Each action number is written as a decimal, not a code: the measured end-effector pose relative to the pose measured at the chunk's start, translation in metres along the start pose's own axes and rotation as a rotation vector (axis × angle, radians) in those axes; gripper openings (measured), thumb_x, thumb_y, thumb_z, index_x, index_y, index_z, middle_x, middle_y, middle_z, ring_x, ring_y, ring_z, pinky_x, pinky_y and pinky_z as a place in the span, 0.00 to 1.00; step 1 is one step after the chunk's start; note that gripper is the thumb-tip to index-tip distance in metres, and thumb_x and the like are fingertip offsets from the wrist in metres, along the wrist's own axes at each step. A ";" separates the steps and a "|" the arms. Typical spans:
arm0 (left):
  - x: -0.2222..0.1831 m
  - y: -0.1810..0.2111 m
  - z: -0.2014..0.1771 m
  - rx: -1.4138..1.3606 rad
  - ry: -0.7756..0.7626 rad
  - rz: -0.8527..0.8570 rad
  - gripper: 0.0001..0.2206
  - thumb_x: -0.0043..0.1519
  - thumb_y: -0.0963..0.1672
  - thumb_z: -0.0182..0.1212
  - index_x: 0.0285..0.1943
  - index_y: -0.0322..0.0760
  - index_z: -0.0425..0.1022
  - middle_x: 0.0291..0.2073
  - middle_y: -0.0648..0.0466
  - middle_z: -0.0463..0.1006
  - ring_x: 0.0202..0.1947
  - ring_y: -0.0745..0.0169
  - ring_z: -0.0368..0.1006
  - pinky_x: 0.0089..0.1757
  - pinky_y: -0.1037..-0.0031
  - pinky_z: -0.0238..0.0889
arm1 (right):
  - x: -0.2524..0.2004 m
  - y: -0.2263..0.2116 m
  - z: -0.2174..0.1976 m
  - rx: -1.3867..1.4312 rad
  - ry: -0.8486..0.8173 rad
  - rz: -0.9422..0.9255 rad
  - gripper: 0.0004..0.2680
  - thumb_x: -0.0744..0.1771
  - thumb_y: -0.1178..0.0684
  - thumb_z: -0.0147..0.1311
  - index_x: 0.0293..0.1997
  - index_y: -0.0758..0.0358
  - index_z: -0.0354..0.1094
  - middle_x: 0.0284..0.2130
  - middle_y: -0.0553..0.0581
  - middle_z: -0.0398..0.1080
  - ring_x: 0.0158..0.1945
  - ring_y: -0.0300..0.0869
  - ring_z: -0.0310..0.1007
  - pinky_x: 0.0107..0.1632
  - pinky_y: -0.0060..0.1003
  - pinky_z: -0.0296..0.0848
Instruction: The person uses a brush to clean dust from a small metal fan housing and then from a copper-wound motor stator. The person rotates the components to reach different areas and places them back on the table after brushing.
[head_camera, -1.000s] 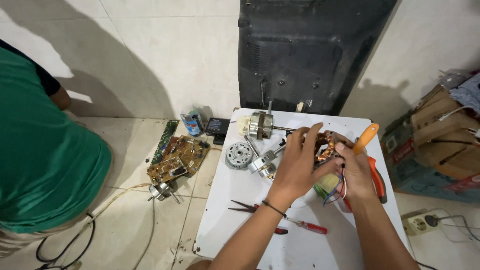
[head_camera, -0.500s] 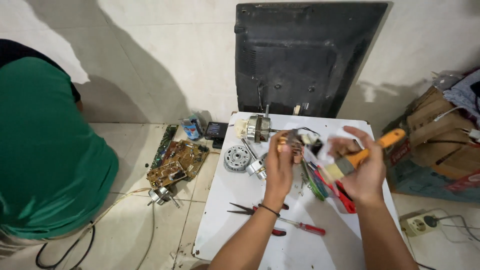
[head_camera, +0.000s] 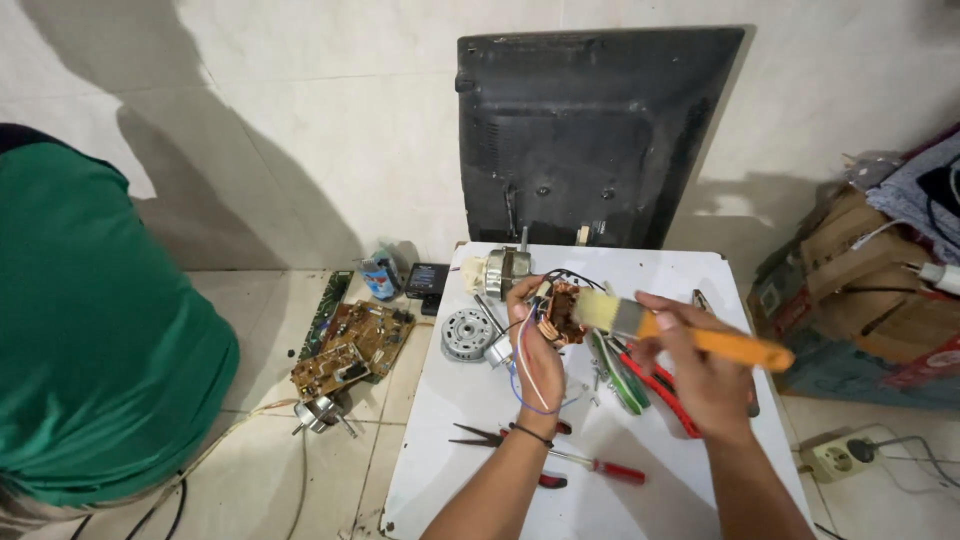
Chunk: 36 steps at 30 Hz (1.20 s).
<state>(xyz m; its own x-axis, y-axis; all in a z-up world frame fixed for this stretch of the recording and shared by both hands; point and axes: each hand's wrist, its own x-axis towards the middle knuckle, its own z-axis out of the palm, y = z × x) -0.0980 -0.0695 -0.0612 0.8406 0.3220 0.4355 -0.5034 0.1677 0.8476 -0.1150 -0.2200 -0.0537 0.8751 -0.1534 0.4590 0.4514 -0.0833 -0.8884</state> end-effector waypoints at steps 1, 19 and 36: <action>0.000 -0.002 0.000 -0.001 -0.001 0.002 0.22 0.73 0.48 0.27 0.61 0.34 0.67 0.48 0.39 0.75 0.51 0.45 0.72 0.57 0.55 0.62 | -0.001 -0.004 0.005 0.000 0.000 -0.002 0.10 0.69 0.59 0.48 0.50 0.71 0.75 0.16 0.68 0.72 0.14 0.48 0.71 0.20 0.38 0.68; -0.003 -0.015 -0.001 -0.038 -0.117 0.171 0.19 0.74 0.49 0.29 0.61 0.35 0.64 0.54 0.42 0.71 0.57 0.50 0.68 0.59 0.51 0.58 | -0.004 -0.016 0.005 -0.060 -0.004 -0.064 0.10 0.69 0.59 0.48 0.47 0.74 0.76 0.16 0.66 0.71 0.17 0.45 0.72 0.23 0.38 0.76; -0.001 -0.022 -0.005 -0.084 -0.213 0.033 0.20 0.74 0.49 0.29 0.60 0.34 0.66 0.47 0.43 0.76 0.51 0.54 0.71 0.56 0.59 0.62 | -0.005 -0.013 -0.001 -0.170 0.002 -0.070 0.10 0.70 0.59 0.48 0.52 0.71 0.76 0.17 0.65 0.74 0.19 0.44 0.74 0.27 0.39 0.75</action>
<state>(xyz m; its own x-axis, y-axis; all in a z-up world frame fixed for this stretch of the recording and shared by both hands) -0.0887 -0.0687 -0.0814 0.8424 0.1261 0.5239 -0.5383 0.2405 0.8077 -0.1256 -0.2188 -0.0449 0.8422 -0.1434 0.5198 0.4751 -0.2587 -0.8410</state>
